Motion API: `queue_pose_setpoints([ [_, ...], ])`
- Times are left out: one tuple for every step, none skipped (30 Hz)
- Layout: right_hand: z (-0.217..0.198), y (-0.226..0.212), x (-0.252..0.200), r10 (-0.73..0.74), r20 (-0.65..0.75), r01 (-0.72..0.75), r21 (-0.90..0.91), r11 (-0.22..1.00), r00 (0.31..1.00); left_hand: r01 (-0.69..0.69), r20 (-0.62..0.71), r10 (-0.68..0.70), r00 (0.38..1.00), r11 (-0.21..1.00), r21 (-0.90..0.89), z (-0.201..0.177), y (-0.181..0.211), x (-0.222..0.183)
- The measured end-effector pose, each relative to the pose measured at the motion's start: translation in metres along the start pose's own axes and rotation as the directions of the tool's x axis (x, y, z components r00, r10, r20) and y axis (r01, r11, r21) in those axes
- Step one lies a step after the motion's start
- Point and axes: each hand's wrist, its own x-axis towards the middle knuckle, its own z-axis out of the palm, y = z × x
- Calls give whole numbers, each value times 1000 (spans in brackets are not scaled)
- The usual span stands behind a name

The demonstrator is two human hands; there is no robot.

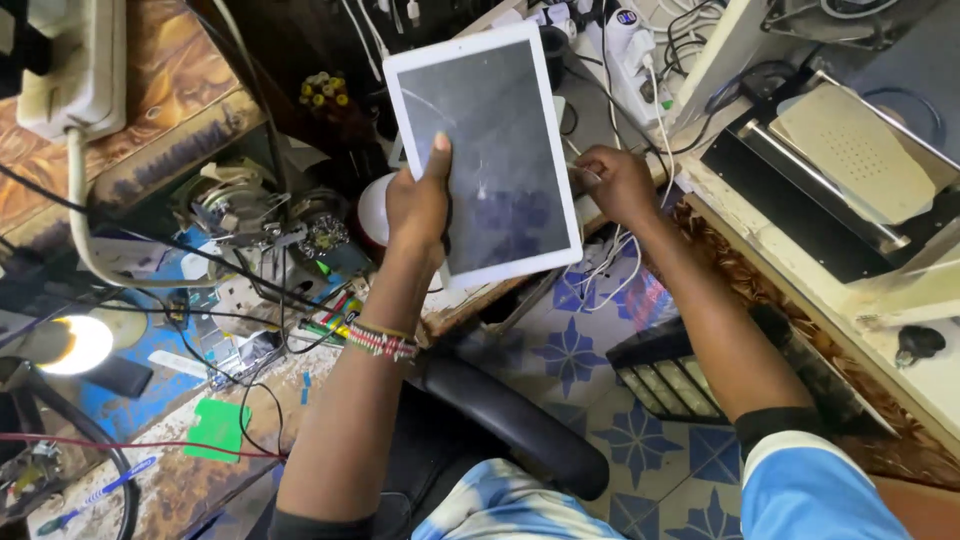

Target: Inspecting a tablet with a cracked screen and testing its functionality by plugging in a charging cable.

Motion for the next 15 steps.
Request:
queue_pose_setpoints([
  [2, 3, 0, -64, -12, 63, -58, 996, 998, 32, 12, -32, 999, 999, -28, 11, -4, 18],
  [4, 9, -2, -62, -9, 61, -60, 996, 998, 36, 13, -35, 999, 999, -29, 16, -11, 42],
  [4, 15, -3, -125, -13, 125, -45, 991, 992, 47, -2, -47, 999, 999, 20, 21, -18, 67],
  [4, 21, -3, -188, -17, 187, -30, 982, 982, 59, -17, -58, 998, 996, 70, 27, -24, 91],
  [0, 12, -5, -192, -15, 192, -33, 981, 981, 58, -19, -57, 998, 996, 64, 27, -19, 98],
  [-4, 4, -6, -192, 1, 192, -32, 981, 981, 90, -26, -87, 996, 989, 118, 27, -15, 105],
  [-6, -5, -8, -193, 19, 194, -29, 981, 981, 122, -38, -117, 992, 977, 172, 25, -10, 111],
  [-6, -4, -8, -199, 23, 199, -28, 980, 980, 122, -43, -117, 992, 978, 168, 22, -6, 113],
  [-5, -3, -6, -196, 46, 199, -59, 978, 979, 152, -47, -145, 988, 958, 243, 20, 0, 116],
  [-5, -3, -5, -193, 70, 198, -90, 976, 979, 180, -54, -172, 984, 931, 317, 18, 7, 119],
  [-9, -12, -8, -198, 68, 203, -89, 975, 978, 176, -56, -167, 984, 933, 315, 17, 3, 131],
  [-13, -21, -11, -155, 77, 163, -107, 981, 985, 167, -57, -157, 986, 914, 370, 16, -1, 143],
  [-15, -31, -12, -116, 88, 127, -124, 984, 989, 159, -64, -146, 987, 893, 421, 13, -4, 155],
  [-20, -38, -13, -126, 89, 137, -122, 983, 988, 157, -70, -140, 988, 896, 416, 14, -4, 158],
  [-24, -45, -14, -80, 97, 94, -140, 986, 992, 169, -52, -163, 985, 873, 458, 13, -3, 160],
])
